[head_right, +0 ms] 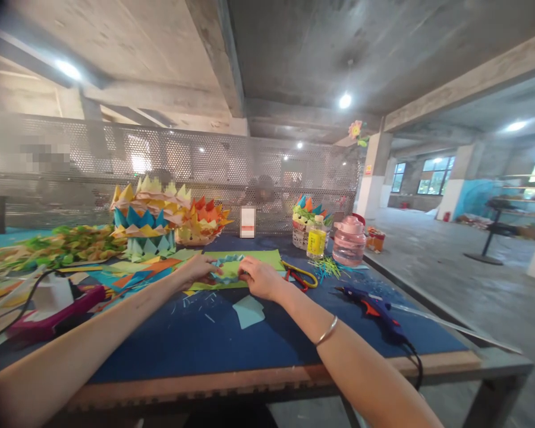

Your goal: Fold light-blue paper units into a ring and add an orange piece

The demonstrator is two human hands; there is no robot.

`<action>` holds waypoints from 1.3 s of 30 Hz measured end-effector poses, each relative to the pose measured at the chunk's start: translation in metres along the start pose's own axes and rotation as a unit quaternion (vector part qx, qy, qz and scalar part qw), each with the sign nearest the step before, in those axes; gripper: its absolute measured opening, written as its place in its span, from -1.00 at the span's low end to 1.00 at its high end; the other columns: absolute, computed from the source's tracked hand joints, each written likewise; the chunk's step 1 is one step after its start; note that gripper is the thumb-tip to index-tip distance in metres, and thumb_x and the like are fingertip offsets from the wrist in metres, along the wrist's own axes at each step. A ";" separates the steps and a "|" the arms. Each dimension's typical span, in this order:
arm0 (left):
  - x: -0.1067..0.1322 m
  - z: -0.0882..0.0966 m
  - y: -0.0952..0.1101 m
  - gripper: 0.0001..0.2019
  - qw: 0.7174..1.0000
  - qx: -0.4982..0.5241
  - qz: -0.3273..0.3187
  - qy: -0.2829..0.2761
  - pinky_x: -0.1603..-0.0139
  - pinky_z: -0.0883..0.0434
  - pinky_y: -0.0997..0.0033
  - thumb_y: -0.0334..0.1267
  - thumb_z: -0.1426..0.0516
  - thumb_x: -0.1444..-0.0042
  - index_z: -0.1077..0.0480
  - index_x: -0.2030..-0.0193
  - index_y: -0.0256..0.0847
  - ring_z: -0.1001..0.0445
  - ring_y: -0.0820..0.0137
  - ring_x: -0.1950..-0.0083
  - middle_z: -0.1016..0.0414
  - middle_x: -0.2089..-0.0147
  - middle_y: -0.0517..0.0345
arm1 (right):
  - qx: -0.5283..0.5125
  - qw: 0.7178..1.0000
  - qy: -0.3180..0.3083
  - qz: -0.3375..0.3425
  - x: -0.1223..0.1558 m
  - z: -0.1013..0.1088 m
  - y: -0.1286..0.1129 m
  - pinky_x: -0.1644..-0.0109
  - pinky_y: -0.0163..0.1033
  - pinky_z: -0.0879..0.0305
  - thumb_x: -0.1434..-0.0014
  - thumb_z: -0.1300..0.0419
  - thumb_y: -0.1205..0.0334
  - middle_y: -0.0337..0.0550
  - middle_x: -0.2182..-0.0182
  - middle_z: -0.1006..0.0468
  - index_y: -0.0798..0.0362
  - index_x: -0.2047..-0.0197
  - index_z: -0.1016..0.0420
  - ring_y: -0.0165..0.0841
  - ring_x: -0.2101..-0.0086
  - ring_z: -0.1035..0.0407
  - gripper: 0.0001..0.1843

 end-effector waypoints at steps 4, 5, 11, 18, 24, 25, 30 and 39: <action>0.005 -0.001 0.004 -0.69 1.000 0.011 -0.011 -0.021 0.09 -0.43 0.13 -0.20 -0.09 -0.20 -0.30 -0.05 -0.25 -0.43 0.27 0.05 -0.37 -0.04 0.00 | -0.003 1.000 0.021 -0.011 0.001 0.002 0.011 0.19 -0.29 -0.24 -0.13 -0.06 0.52 -0.15 0.30 -0.40 0.06 0.32 -0.33 -0.35 0.28 -0.34 -0.83; 0.007 -0.001 0.005 -0.69 0.999 0.015 -0.015 -0.024 0.09 -0.43 0.13 -0.20 -0.09 -0.20 -0.30 -0.05 -0.25 -0.43 0.27 0.06 -0.37 -0.04 0.00 | -0.003 1.000 0.026 -0.013 0.002 0.002 0.013 0.19 -0.29 -0.23 -0.13 -0.05 0.54 -0.16 0.32 -0.40 0.06 0.32 -0.32 -0.35 0.29 -0.33 -0.82; 0.007 0.007 0.008 -0.70 0.999 0.012 -0.053 -0.005 0.11 -0.44 0.15 -0.18 -0.08 -0.21 -0.30 -0.04 -0.26 -0.44 0.29 0.09 -0.39 -0.01 0.01 | -0.003 0.998 0.042 -0.035 0.004 0.003 0.025 0.21 -0.28 -0.22 -0.10 -0.05 0.55 -0.18 0.37 -0.39 0.06 0.35 -0.32 -0.35 0.33 -0.31 -0.81; 0.012 0.036 0.030 -0.63 0.975 -0.049 -0.209 0.048 0.34 -0.43 0.50 -0.34 -0.24 0.09 -0.39 0.08 -0.19 -0.43 0.43 0.27 -0.43 0.07 0.13 | -0.010 0.997 0.051 -0.061 0.007 0.002 0.030 0.26 -0.27 -0.23 -0.10 -0.04 0.53 -0.15 0.37 -0.41 0.07 0.31 -0.32 -0.34 0.36 -0.31 -0.82; 0.027 0.023 0.042 -0.57 0.944 -0.105 -0.311 -0.025 0.14 -0.39 0.48 -0.32 -0.29 0.21 -0.46 0.10 -0.14 -0.43 0.49 0.27 -0.36 -0.07 0.09 | -0.012 0.997 0.045 -0.059 0.008 0.002 0.031 0.24 -0.26 -0.23 -0.10 -0.03 0.53 -0.16 0.36 -0.41 0.06 0.31 -0.30 -0.34 0.34 -0.31 -0.82; 0.027 0.019 0.041 -0.60 0.940 -0.114 -0.319 -0.034 0.16 -0.38 0.49 -0.29 -0.29 0.20 -0.47 0.11 -0.13 -0.43 0.49 0.26 -0.34 -0.10 0.09 | -0.012 0.997 0.044 -0.059 0.008 0.002 0.031 0.24 -0.25 -0.23 -0.09 -0.03 0.53 -0.16 0.37 -0.41 0.06 0.31 -0.30 -0.34 0.34 -0.31 -0.82; 0.018 0.005 0.031 -0.78 0.933 -0.160 -0.317 -0.062 0.27 -0.38 0.52 -0.25 -0.24 0.05 -0.48 0.21 -0.21 -0.41 0.52 0.37 -0.45 0.07 0.11 | -0.013 0.997 0.036 -0.061 0.008 0.000 0.030 0.24 -0.26 -0.24 -0.09 -0.03 0.53 -0.16 0.37 -0.41 0.06 0.32 -0.32 -0.34 0.35 -0.31 -0.81; -0.009 -0.007 0.004 -0.71 0.932 -0.248 -0.251 -0.086 0.13 -0.45 0.17 -0.19 -0.09 -0.20 -0.32 -0.01 -0.27 -0.45 0.29 0.10 -0.40 0.01 0.03 | -0.022 0.998 -0.007 -0.065 0.008 -0.005 0.021 0.32 -0.33 -0.21 -0.21 -0.09 0.27 -0.15 0.30 -0.44 0.06 0.17 -0.40 -0.42 0.45 -0.31 -0.88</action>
Point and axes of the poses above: each hand's wrist, its own x-axis away from the middle knuckle, its own z-axis out of the back of the hand, y = z × x, the point moved 6 cm from there along -x, towards the middle knuckle
